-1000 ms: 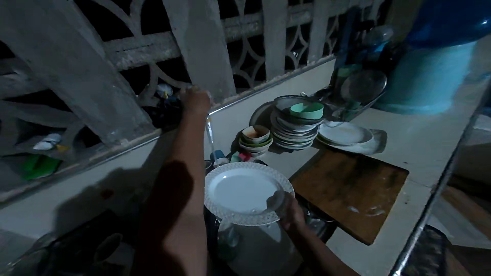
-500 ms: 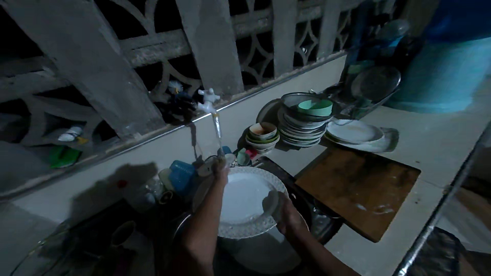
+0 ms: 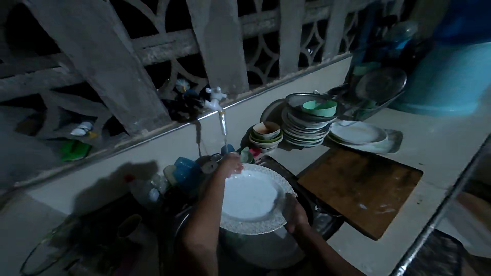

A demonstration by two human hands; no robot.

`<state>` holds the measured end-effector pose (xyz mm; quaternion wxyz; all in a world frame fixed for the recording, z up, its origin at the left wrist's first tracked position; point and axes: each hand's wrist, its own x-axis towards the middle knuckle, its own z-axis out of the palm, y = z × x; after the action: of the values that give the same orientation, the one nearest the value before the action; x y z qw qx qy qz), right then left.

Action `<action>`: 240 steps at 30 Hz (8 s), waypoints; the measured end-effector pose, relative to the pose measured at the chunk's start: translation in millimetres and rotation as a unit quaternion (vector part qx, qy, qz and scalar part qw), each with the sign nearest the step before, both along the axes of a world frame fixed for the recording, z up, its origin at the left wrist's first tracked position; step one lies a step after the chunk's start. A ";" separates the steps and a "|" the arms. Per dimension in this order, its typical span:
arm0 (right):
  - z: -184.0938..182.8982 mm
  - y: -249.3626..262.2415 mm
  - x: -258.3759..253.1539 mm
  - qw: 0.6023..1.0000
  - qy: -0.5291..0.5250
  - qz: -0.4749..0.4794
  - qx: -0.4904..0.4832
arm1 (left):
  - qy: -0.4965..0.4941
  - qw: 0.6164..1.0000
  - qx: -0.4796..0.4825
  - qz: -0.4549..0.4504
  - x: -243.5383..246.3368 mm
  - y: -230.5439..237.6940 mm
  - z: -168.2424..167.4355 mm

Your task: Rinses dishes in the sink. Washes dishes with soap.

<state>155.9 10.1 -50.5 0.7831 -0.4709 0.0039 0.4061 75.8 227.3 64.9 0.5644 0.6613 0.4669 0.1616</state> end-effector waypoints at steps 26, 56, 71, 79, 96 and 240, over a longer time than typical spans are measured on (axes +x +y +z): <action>-7.9 7.6 6.7 0.995 0.025 0.087 -0.038 | 0.419 0.743 0.308 -0.421 -109.4 -138.1 -4.0; -22.5 19.3 22.3 0.999 0.009 -0.015 0.033 | 0.169 0.914 0.369 -0.016 -43.7 -2.4 17.1; -38.7 20.7 10.4 0.972 -0.006 0.227 0.051 | 0.008 0.949 0.311 0.039 -55.4 28.8 51.8; -11.8 25.8 -24.2 0.983 0.045 0.176 -0.001 | 0.297 0.894 0.336 0.000 -25.9 -21.8 120.4; 30.4 -44.0 73.1 0.987 -0.124 0.004 -0.102 | 0.261 0.826 0.478 0.142 23.5 -28.3 203.5; 70.8 -22.9 11.7 0.964 -0.202 0.099 0.140 | -0.081 0.946 0.313 -0.029 35.2 -143.0 -75.5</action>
<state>167.5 -12.8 20.3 0.7816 -0.4271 -0.2575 0.3747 111.0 84.3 -10.5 0.3693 0.8026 0.3263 0.3361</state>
